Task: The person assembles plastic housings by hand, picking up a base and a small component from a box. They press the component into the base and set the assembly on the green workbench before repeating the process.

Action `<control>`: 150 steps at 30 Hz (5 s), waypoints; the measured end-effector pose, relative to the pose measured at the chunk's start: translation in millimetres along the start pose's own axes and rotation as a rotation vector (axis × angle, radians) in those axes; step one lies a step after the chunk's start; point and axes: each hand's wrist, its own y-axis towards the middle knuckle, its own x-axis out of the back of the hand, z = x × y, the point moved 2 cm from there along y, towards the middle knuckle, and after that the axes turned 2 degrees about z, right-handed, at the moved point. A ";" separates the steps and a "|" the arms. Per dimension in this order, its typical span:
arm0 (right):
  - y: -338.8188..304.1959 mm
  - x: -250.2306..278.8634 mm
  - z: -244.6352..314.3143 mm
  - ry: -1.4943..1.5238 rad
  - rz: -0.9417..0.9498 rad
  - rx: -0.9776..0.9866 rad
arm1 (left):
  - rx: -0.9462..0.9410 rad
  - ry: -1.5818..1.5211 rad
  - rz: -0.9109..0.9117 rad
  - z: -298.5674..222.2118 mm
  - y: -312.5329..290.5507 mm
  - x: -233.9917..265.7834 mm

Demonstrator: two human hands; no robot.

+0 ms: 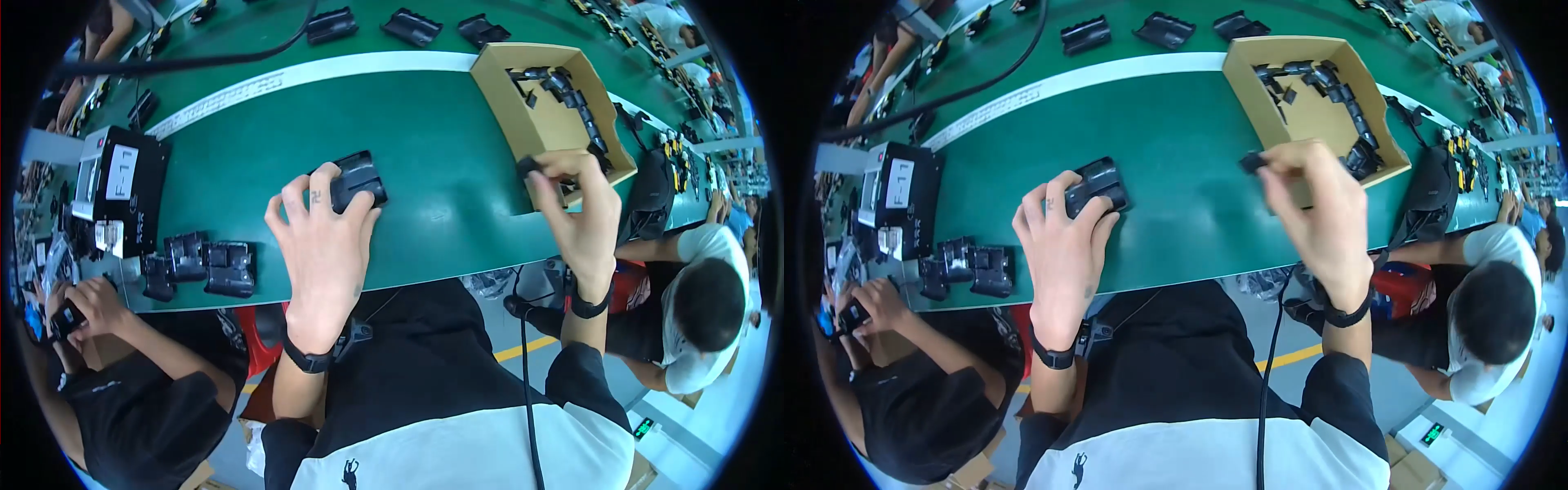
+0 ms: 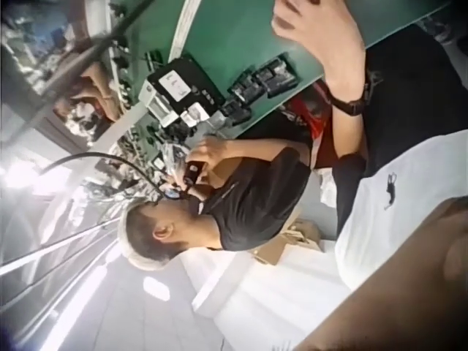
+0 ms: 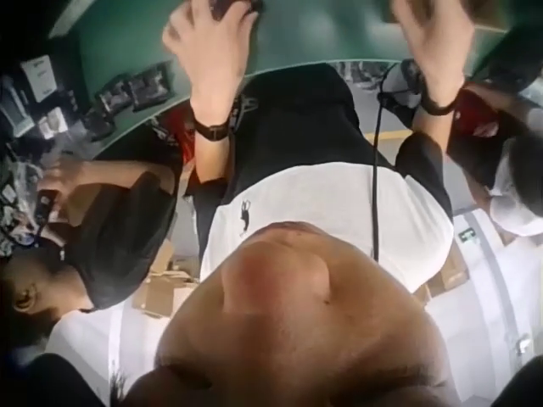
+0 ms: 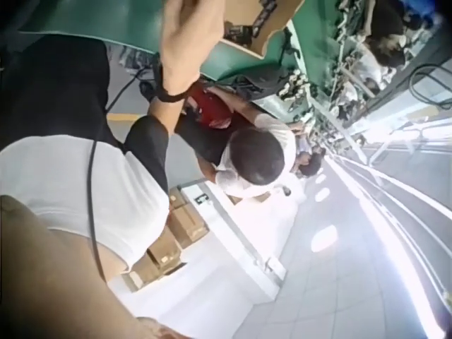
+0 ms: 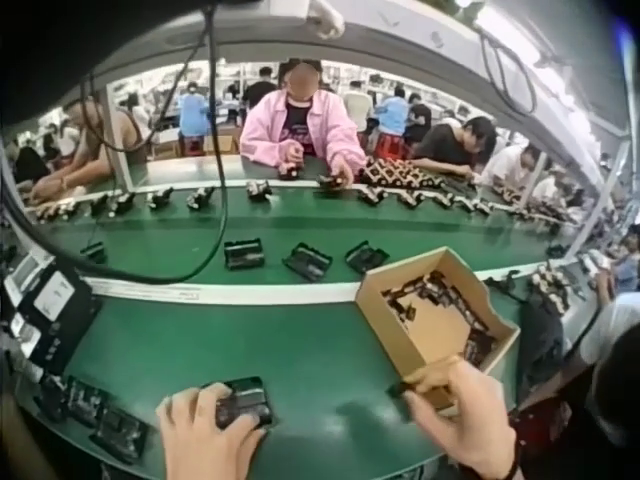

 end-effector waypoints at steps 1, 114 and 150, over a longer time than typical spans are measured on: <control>5.4 -9.7 10.8 0.004 0.011 0.001 | 0.010 0.000 0.005 4.4 -3.8 -1.4; 22.4 -1.1 -37.0 -0.491 0.049 0.044 | 0.210 -0.497 -0.058 79.7 -63.1 0.0; 45.4 -141.8 72.7 -0.049 0.594 0.396 | 0.053 -0.543 -0.050 66.6 -53.1 -28.7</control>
